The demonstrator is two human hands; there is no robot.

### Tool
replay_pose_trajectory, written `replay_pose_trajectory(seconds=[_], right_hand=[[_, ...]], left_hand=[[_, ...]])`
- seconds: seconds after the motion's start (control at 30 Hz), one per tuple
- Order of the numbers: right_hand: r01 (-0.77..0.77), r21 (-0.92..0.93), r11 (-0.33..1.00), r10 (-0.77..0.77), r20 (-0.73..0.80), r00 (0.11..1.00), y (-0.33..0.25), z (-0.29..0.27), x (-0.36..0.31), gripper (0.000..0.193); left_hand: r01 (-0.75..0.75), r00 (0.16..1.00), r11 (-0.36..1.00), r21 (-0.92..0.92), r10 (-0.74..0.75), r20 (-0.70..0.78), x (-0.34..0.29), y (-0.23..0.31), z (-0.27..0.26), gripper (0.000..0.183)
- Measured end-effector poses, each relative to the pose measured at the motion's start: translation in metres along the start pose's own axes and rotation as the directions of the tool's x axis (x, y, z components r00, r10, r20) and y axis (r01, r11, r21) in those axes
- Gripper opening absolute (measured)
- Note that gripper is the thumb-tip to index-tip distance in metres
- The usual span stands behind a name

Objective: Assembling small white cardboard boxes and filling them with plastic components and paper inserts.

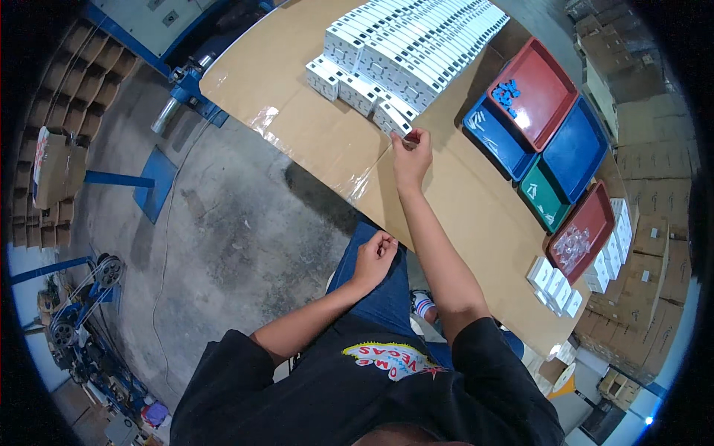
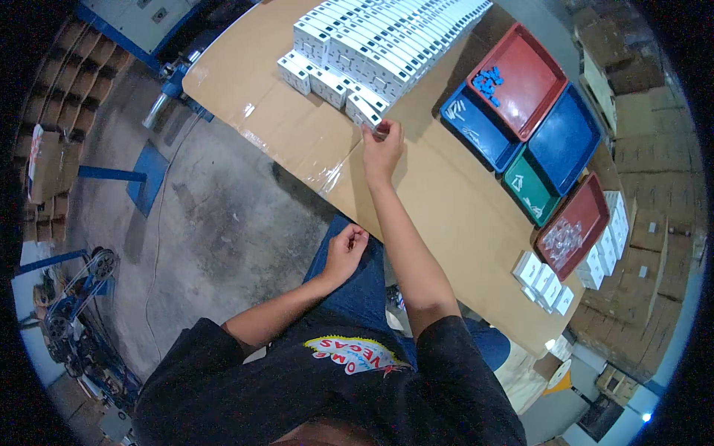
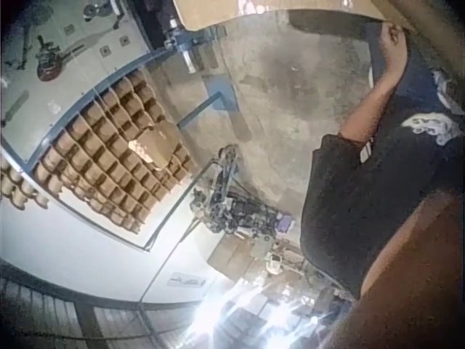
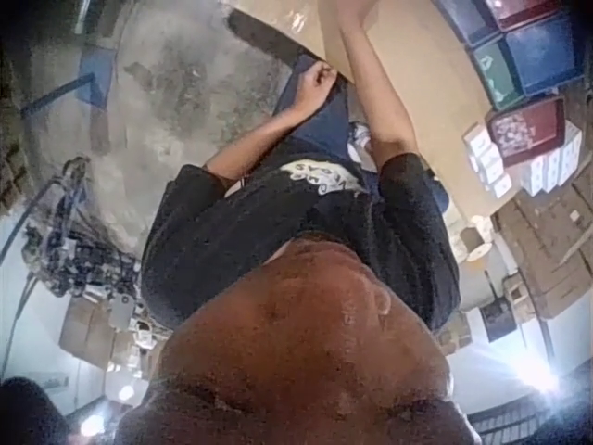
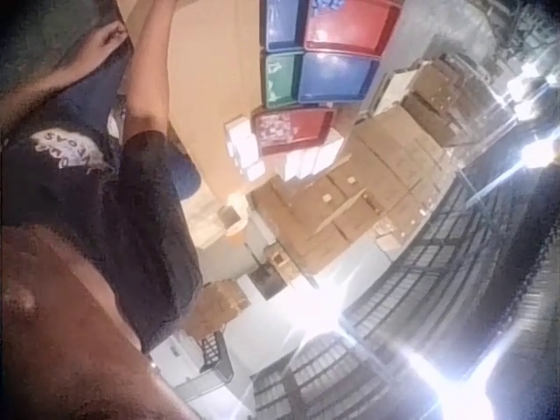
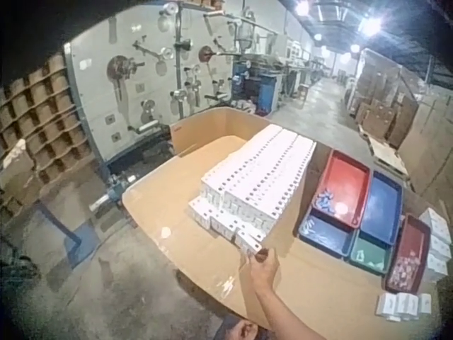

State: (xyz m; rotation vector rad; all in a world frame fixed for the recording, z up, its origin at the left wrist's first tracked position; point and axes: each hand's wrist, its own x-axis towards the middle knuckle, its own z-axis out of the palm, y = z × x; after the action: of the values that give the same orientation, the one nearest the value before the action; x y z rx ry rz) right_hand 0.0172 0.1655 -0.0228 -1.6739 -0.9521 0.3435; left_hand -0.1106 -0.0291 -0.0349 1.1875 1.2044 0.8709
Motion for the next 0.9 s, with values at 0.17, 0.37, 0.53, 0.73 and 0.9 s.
replay_pose_trajectory(seconds=[0.17, 0.37, 0.53, 0.73, 0.9], right_hand=[[-0.065, 0.031, 0.997, 0.065, -0.030, 0.997, -0.006, 0.009, 0.002, 0.036], [-0.031, 0.001, 1.000, 0.031, -0.047, 0.998, 0.009, 0.016, 0.008, 0.037], [-0.074, 0.051, 0.996, 0.075, -0.024, 0.997, -0.001, 0.012, 0.001, 0.037], [-0.058, 0.051, 0.997, 0.059, -0.023, 0.998, 0.011, -0.064, -0.017, 0.032], [-0.130, 0.054, 0.990, 0.135, -0.097, 0.986, 0.018, -0.169, -0.054, 0.028]], left_hand=[[0.016, 1.000, 1.000, 0.024, -0.016, 0.007, 0.000, -0.003, 0.001, 0.012], [0.004, 1.000, 1.000, 0.029, -0.005, 0.020, -0.001, 0.003, 0.002, 0.009], [-0.015, 1.000, 1.000, 0.002, 0.015, 0.009, -0.003, -0.005, -0.002, 0.009], [-0.011, 0.999, 0.999, 0.053, 0.010, 0.036, -0.001, -0.003, 0.003, 0.013], [0.075, 0.996, 0.996, -0.040, -0.073, 0.045, 0.004, -0.015, -0.007, 0.018]])
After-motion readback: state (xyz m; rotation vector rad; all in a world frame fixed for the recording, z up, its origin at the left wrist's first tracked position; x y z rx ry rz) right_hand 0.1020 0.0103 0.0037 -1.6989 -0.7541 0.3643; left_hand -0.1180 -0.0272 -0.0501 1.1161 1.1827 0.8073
